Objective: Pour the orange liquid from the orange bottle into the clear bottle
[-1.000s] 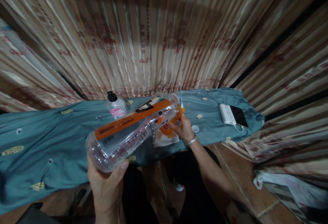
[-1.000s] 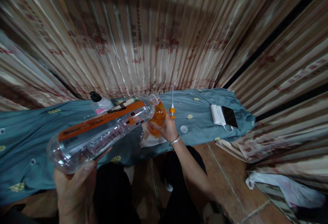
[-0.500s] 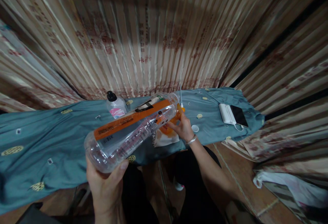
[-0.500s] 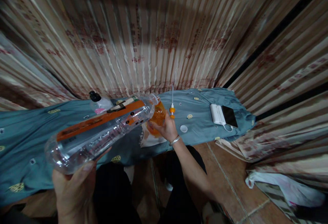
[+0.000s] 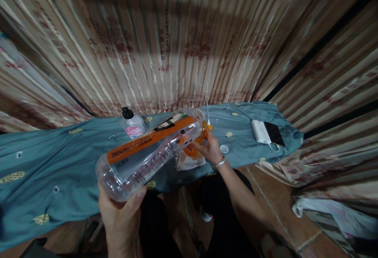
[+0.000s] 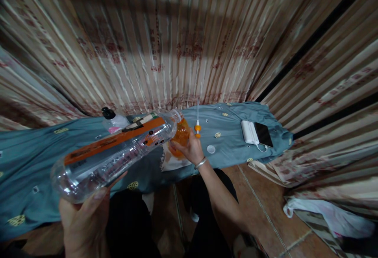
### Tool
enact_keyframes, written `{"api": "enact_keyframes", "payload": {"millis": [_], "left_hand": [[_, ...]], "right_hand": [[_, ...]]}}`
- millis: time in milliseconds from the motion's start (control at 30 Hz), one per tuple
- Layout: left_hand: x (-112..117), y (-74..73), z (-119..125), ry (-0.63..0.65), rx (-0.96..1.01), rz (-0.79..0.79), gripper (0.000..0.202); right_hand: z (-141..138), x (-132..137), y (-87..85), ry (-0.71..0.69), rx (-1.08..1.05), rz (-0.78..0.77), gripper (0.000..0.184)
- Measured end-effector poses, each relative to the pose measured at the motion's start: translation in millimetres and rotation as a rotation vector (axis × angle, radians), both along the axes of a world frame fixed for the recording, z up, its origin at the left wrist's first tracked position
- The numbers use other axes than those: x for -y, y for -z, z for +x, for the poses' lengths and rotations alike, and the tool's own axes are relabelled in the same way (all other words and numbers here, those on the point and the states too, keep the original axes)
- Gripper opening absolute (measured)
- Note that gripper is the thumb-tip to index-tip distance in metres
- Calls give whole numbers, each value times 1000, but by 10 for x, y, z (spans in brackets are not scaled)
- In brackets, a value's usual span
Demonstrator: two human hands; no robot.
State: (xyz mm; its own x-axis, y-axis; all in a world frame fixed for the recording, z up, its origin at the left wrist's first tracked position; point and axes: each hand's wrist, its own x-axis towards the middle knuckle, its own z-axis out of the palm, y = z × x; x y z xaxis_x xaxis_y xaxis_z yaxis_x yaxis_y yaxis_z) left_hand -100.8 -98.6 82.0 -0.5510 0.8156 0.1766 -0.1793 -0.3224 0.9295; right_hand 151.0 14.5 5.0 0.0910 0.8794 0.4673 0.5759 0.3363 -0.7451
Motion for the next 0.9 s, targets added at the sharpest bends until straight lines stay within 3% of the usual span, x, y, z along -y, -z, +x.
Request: {"api": "enact_keyframes", "payload": {"millis": [767, 900], "left_hand": [[-80, -62, -2, 25, 100, 4, 75], [-103, -67, -24, 83, 137, 3, 77]], "right_hand": [[-21, -4, 18, -32, -53, -58, 66], [-23, -5, 14, -42, -58, -42, 63]]}}
